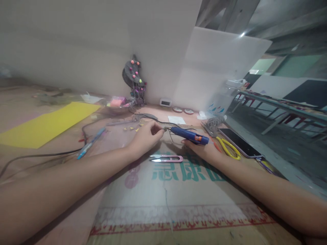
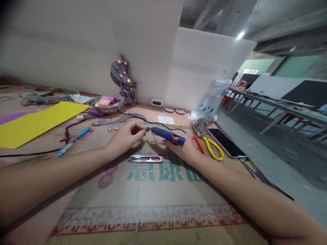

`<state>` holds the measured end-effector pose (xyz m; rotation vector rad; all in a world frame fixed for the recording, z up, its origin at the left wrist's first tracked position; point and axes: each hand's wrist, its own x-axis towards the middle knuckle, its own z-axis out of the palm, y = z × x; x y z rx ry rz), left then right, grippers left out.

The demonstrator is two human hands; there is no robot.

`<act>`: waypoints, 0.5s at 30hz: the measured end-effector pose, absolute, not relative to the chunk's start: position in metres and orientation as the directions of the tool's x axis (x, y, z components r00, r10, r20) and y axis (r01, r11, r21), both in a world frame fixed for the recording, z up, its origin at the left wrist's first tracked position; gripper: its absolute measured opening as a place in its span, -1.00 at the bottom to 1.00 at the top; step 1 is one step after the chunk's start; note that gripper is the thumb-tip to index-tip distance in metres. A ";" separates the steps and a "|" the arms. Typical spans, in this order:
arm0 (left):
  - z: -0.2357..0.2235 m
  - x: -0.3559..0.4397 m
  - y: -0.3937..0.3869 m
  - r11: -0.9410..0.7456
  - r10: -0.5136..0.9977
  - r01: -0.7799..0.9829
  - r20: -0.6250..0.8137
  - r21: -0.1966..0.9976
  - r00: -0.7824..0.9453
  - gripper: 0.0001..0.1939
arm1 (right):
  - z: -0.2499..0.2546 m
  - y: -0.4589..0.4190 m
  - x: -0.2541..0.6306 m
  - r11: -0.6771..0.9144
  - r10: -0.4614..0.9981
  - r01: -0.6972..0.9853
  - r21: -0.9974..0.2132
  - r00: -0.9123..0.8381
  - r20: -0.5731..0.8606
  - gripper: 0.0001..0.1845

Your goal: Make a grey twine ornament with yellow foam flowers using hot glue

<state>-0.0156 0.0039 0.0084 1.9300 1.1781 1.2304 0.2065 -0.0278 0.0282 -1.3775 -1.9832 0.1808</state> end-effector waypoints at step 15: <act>0.007 -0.016 0.005 -0.443 0.896 0.359 0.408 0.821 0.173 -0.87 | 0.032 -0.030 0.203 0.407 0.876 0.779 -0.478 -0.184 0.446 -0.80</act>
